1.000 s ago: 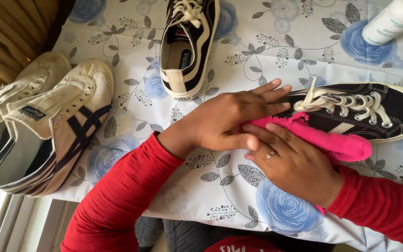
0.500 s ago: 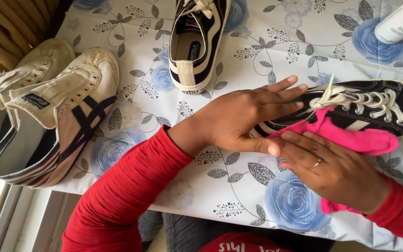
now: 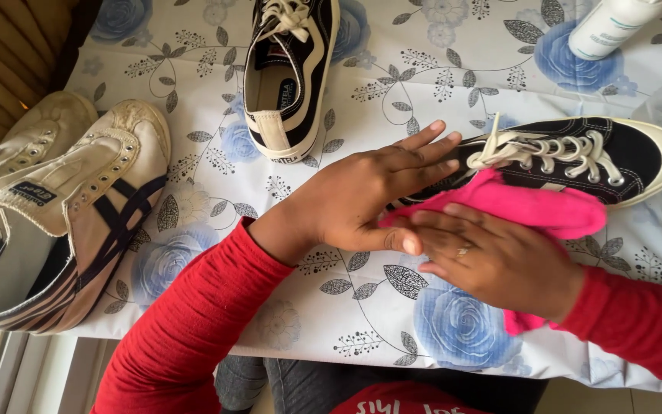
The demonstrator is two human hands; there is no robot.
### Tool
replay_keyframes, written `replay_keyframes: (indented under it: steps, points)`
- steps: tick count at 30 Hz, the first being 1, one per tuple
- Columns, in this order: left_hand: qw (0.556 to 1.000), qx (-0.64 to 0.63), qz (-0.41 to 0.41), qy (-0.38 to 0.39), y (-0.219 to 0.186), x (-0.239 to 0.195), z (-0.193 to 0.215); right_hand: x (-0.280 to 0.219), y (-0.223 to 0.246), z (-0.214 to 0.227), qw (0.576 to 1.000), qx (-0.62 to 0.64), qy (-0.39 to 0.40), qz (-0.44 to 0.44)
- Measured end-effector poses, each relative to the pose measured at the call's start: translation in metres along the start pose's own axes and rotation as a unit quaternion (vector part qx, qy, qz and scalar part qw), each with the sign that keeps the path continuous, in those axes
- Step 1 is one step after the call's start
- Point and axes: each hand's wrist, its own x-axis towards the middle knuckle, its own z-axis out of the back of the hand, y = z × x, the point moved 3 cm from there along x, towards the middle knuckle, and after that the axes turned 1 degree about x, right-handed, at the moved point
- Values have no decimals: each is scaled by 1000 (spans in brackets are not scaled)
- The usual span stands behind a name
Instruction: Cleaning the exterior of a black and white sneaker using a toothbrush, cleaning solution, and a cloth.
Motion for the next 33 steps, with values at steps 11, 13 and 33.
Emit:
replay_keyframes:
  steps: [11, 13, 33]
  points:
    - [1000, 14, 22, 3, -1, 0, 1, -23, -20, 5, 997, 76, 19, -5]
    - [1000, 15, 22, 1, -1, 0, 1, -37, -25, 8, 998, 60, 34, -15]
    - [999, 47, 25, 13, -2, 2, 1, -87, -32, 33, 985, -50, 39, -161]
